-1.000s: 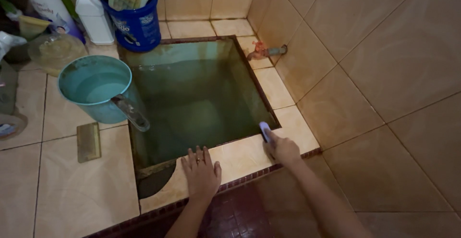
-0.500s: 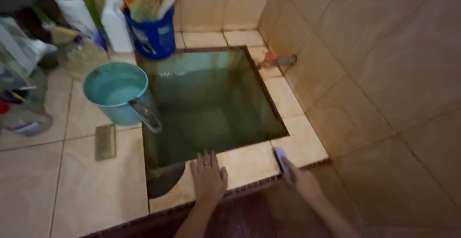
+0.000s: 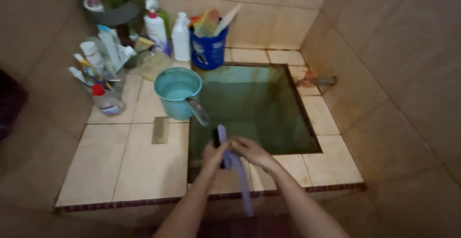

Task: Cleaning the tile edges and bathroom sink area with a brush and water.

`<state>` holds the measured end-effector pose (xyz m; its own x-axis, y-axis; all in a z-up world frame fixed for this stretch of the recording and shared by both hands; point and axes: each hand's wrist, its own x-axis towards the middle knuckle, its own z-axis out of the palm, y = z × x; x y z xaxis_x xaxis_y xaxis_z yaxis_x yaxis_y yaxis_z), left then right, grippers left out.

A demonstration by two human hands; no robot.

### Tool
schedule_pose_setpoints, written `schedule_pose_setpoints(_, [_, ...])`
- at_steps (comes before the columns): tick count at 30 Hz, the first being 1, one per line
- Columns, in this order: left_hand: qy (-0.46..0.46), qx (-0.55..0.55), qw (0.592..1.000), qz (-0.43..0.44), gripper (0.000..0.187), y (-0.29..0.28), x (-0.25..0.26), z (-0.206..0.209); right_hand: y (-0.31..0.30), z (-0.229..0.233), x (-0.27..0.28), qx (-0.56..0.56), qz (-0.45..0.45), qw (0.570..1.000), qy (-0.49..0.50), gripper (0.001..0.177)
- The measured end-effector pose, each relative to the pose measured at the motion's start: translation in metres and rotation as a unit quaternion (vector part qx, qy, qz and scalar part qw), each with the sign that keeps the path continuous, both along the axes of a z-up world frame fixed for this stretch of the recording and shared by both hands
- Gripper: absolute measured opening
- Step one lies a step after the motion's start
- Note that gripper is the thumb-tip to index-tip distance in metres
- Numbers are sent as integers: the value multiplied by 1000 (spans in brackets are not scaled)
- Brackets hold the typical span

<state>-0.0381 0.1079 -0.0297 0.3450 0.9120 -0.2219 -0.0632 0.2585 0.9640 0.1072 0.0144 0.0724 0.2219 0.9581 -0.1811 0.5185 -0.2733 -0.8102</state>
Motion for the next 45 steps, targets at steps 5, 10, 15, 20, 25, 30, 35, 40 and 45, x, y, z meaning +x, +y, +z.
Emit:
schedule_pose_setpoints(5, [54,64,994,64,52,56,-86,20,110,-24,-20,107,-13,955,276,59])
schedule_pose_setpoints(10, [187,57,970,143,62,116,-153,67,195,6,-72,-50,-55,990,122,44])
schedule_pose_setpoints(15, [360,67,924,109,75,176,-175,83,193,35,-48,-13,-86,995,-52,38])
schedule_pose_setpoints(20, [474,94,875,39,78,215,-182,55,143,90,-5,-85,-130,983,94,30])
schedule_pose_setpoints(25, [619,169,767,-7,70,233,-179,51,152,93,74,-139,-169,969,119,28])
schedule_pose_setpoints(30, [602,303,735,66,79,252,-152,25,245,44,210,-180,-106,973,100,37])
schedule_pose_setpoints(35, [530,462,705,92,76,330,-131,-71,326,0,324,-189,-110,970,108,27])
schedule_pose_setpoints(40, [466,448,747,153,70,321,-107,-78,314,11,331,-155,-162,947,232,27])
schedule_pose_setpoints(45, [505,414,749,109,72,323,-79,-77,309,-21,360,-103,-245,870,415,16])
